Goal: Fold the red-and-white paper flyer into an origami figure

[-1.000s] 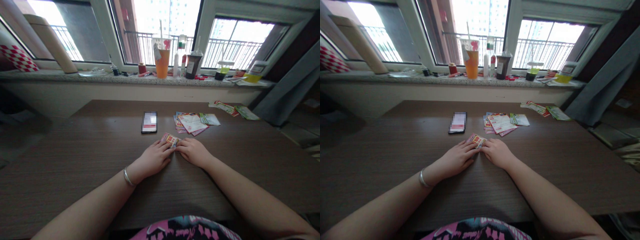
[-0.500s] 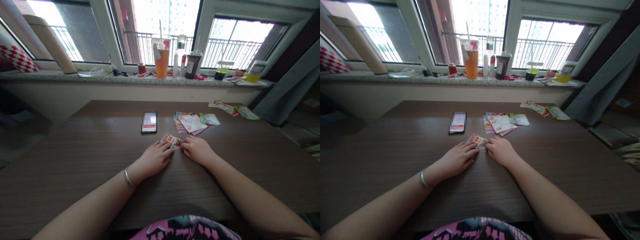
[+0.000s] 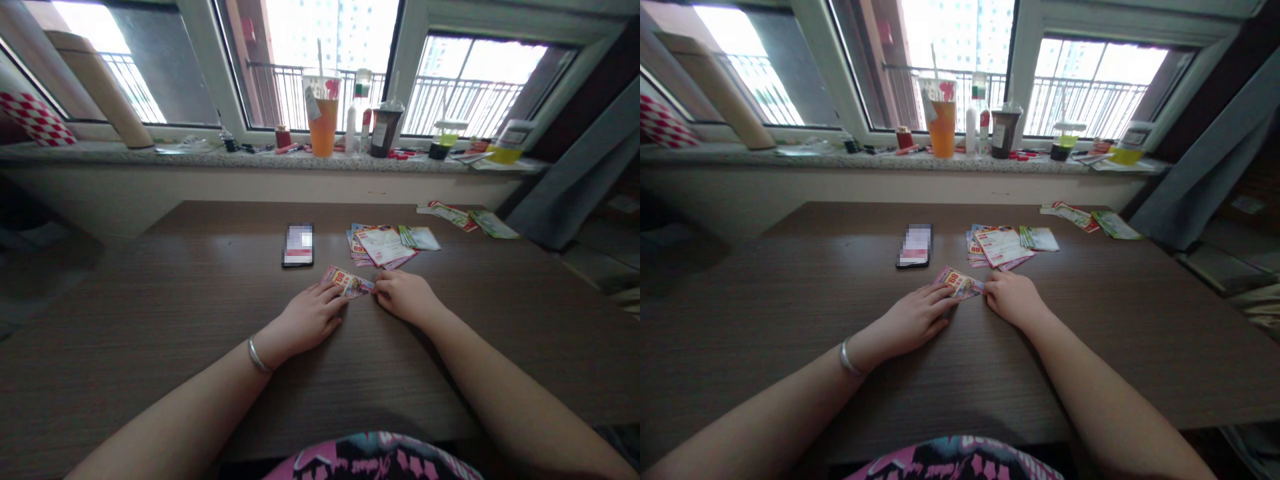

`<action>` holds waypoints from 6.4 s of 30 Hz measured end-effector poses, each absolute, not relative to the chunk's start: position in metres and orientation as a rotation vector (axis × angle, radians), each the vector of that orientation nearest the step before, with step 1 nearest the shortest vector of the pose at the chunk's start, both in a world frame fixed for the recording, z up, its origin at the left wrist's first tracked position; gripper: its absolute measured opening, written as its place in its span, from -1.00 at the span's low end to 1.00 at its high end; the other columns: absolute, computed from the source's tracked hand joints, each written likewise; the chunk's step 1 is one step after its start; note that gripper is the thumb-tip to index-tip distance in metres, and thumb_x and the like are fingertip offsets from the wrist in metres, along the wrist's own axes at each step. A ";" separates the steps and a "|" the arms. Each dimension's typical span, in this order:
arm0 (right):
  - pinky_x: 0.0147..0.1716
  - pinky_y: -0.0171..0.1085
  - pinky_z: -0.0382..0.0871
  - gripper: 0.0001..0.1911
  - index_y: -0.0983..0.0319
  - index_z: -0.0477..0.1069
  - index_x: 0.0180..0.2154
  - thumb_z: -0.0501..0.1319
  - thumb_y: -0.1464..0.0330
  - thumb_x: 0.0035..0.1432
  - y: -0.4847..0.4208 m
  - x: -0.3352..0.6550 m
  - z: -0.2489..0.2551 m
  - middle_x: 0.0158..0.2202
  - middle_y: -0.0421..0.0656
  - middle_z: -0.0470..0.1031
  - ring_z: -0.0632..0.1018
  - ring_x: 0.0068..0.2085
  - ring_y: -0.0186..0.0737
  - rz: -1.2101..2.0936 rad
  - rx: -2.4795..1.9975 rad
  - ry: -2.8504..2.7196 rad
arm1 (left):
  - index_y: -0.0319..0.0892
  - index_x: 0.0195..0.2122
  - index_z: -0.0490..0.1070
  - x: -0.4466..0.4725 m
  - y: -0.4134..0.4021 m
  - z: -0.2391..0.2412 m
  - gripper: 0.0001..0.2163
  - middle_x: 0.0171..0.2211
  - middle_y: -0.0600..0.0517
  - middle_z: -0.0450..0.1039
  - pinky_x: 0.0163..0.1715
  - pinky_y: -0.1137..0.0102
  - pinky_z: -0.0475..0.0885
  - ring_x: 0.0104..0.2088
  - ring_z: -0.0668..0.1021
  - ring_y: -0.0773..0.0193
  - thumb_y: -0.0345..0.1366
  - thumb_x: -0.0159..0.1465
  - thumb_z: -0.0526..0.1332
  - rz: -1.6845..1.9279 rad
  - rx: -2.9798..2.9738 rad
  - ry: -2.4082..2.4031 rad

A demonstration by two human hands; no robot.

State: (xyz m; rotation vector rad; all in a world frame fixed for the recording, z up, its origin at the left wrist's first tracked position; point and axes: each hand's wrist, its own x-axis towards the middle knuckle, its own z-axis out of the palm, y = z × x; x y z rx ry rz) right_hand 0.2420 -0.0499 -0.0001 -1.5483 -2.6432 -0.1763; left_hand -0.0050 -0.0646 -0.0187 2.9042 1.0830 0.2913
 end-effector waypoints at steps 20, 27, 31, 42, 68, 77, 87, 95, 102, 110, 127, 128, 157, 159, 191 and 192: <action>-0.37 -0.31 0.32 -0.76 0.06 0.58 -0.26 0.12 0.33 0.15 -0.046 0.255 0.005 -0.16 -0.18 0.57 0.57 -0.20 -0.17 -0.105 -1.770 -2.571 | -0.06 0.23 0.19 -0.008 -0.062 -0.022 -0.56 0.25 -0.06 0.21 0.23 0.12 0.16 0.26 0.24 0.04 -0.18 0.34 0.09 0.263 2.878 1.076; -0.36 -0.29 0.34 -0.75 0.10 0.57 -0.30 0.11 0.31 0.18 -0.043 0.263 0.005 -0.21 -0.15 0.59 0.57 -0.22 -0.14 -0.184 -1.822 -2.542 | -0.07 0.23 0.19 -0.008 -0.062 -0.023 -0.57 0.25 -0.06 0.21 0.22 0.12 0.18 0.25 0.25 0.03 -0.18 0.34 0.10 0.262 2.875 1.080; -0.23 -0.27 0.38 -0.73 0.14 0.56 -0.21 0.08 0.33 0.23 -0.047 0.255 0.002 -0.17 -0.13 0.58 0.56 -0.16 -0.16 -0.211 -1.661 -2.442 | -0.07 0.22 0.21 -0.008 -0.061 -0.022 -0.57 0.23 -0.06 0.23 0.20 0.12 0.20 0.24 0.26 0.02 -0.18 0.32 0.12 0.285 2.891 1.073; 0.06 -0.15 0.34 -0.70 0.21 0.50 -0.04 0.10 0.39 0.26 -0.054 0.225 -0.023 -0.01 -0.10 0.53 0.48 0.01 -0.13 0.030 -0.958 -2.668 | -0.10 0.21 0.21 -0.005 -0.061 -0.020 -0.57 0.19 -0.06 0.28 0.18 0.09 0.23 0.22 0.27 0.01 -0.20 0.32 0.14 0.318 2.932 1.057; -0.03 -0.18 0.37 -0.73 0.20 0.52 -0.13 0.06 0.37 0.27 -0.055 0.213 -0.016 -0.02 -0.08 0.50 0.46 -0.05 -0.11 -0.086 -1.210 -2.651 | -0.09 0.15 0.28 0.000 -0.051 -0.025 -0.61 0.16 -0.07 0.30 0.23 0.06 0.10 0.24 0.23 0.02 -0.19 0.30 0.13 0.354 3.043 1.026; -0.04 -0.18 0.36 -0.73 0.17 0.53 -0.17 0.05 0.35 0.29 -0.055 0.217 -0.015 -0.03 -0.12 0.50 0.46 -0.05 -0.13 -0.058 -1.233 -2.629 | -0.08 0.13 0.29 -0.005 -0.053 -0.018 -0.64 0.08 -0.07 0.34 0.20 0.11 0.15 0.14 0.33 0.07 -0.20 0.31 0.13 0.323 3.064 1.029; -0.04 -0.20 0.35 -0.76 0.16 0.53 -0.17 0.09 0.35 0.28 -0.054 0.219 -0.017 -0.04 -0.11 0.51 0.46 -0.04 -0.16 -0.030 -1.231 -2.612 | -0.13 -0.04 0.40 -0.011 -0.060 -0.008 -0.78 -0.05 -0.08 0.40 -0.03 0.19 0.33 -0.07 0.43 0.10 -0.25 0.31 0.12 0.247 3.104 1.088; -0.08 -0.21 0.37 -0.76 0.16 0.53 -0.18 0.08 0.33 0.29 -0.055 0.220 -0.019 -0.05 -0.13 0.51 0.47 -0.06 -0.16 -0.053 -1.220 -2.589 | -0.15 -0.14 0.44 -0.015 -0.059 0.002 -0.83 -0.15 -0.06 0.45 -0.16 0.27 0.39 -0.20 0.48 0.17 -0.34 0.32 0.09 0.181 3.101 1.082; -0.10 -0.22 0.38 -0.75 0.15 0.53 -0.16 0.08 0.33 0.29 -0.055 0.221 -0.019 -0.05 -0.13 0.51 0.47 -0.05 -0.16 -0.076 -1.239 -2.599 | -0.13 -0.12 0.47 -0.023 -0.057 0.006 -0.78 -0.21 -0.03 0.49 -0.16 0.28 0.41 -0.21 0.52 0.17 -0.43 0.28 0.11 0.089 3.070 1.092; -0.09 -0.21 0.37 -0.74 0.15 0.53 -0.15 0.07 0.32 0.30 -0.054 0.224 -0.020 -0.05 -0.11 0.51 0.47 -0.06 -0.17 -0.050 -1.229 -2.611 | -0.02 -0.04 0.47 -0.033 -0.055 0.011 -0.68 -0.23 0.03 0.51 -0.18 0.35 0.42 -0.24 0.56 0.24 -0.49 0.27 0.10 0.087 3.022 1.080; -0.11 -0.21 0.39 -0.74 0.14 0.53 -0.15 0.07 0.31 0.30 -0.054 0.229 -0.020 -0.03 -0.13 0.50 0.47 -0.05 -0.17 -0.048 -1.226 -2.607 | -0.13 -0.35 0.56 -0.038 -0.056 0.025 -0.79 -0.35 0.01 0.54 -0.23 0.40 0.44 -0.33 0.57 0.25 -0.51 0.19 0.15 -0.097 2.956 1.221; -0.11 -0.21 0.39 -0.74 0.14 0.53 -0.15 0.07 0.31 0.30 -0.054 0.229 -0.021 -0.02 -0.13 0.51 0.47 -0.05 -0.17 -0.051 -1.225 -2.606 | -0.11 -0.34 0.57 -0.038 -0.056 0.026 -0.77 -0.35 0.01 0.55 -0.23 0.39 0.45 -0.33 0.57 0.25 -0.52 0.19 0.15 -0.114 2.950 1.224; -0.04 -0.16 0.36 -0.75 0.17 0.49 -0.09 0.11 0.36 0.25 -0.053 0.232 -0.021 -0.04 -0.11 0.50 0.46 -0.05 -0.12 -0.054 -1.111 -2.636 | -0.14 -0.11 0.46 -0.029 -0.051 0.007 -0.80 -0.11 -0.05 0.50 -0.17 0.35 0.47 -0.17 0.55 0.22 -0.24 0.34 0.10 0.351 2.886 1.254; -0.03 -0.15 0.35 -0.77 0.19 0.48 -0.11 0.12 0.36 0.24 -0.053 0.230 -0.022 -0.04 -0.10 0.50 0.45 -0.05 -0.12 -0.036 -1.104 -2.621 | -0.09 -0.04 0.44 -0.026 -0.051 -0.001 -0.77 0.01 -0.04 0.46 0.02 0.23 0.40 -0.01 0.50 0.15 -0.22 0.31 0.17 0.469 2.951 1.131; -0.24 -0.28 0.26 -0.94 0.20 0.45 -0.34 0.19 0.41 0.15 -0.062 0.210 -0.017 -0.32 -0.15 0.55 0.47 -0.27 -0.21 -0.074 -1.110 -2.412 | -0.19 -0.27 0.39 -0.007 -0.054 -0.015 -0.93 -0.35 0.03 0.52 -0.38 0.44 0.40 -0.37 0.55 0.28 -0.41 0.26 0.13 0.651 2.867 1.231; -0.26 -0.28 0.25 -0.95 0.20 0.44 -0.36 0.19 0.42 0.13 -0.063 0.209 -0.017 -0.34 -0.16 0.55 0.47 -0.28 -0.21 -0.079 -1.128 -2.393 | -0.18 -0.28 0.39 -0.006 -0.054 -0.014 -0.93 -0.35 0.03 0.52 -0.37 0.43 0.39 -0.37 0.55 0.28 -0.40 0.26 0.14 0.667 2.872 1.217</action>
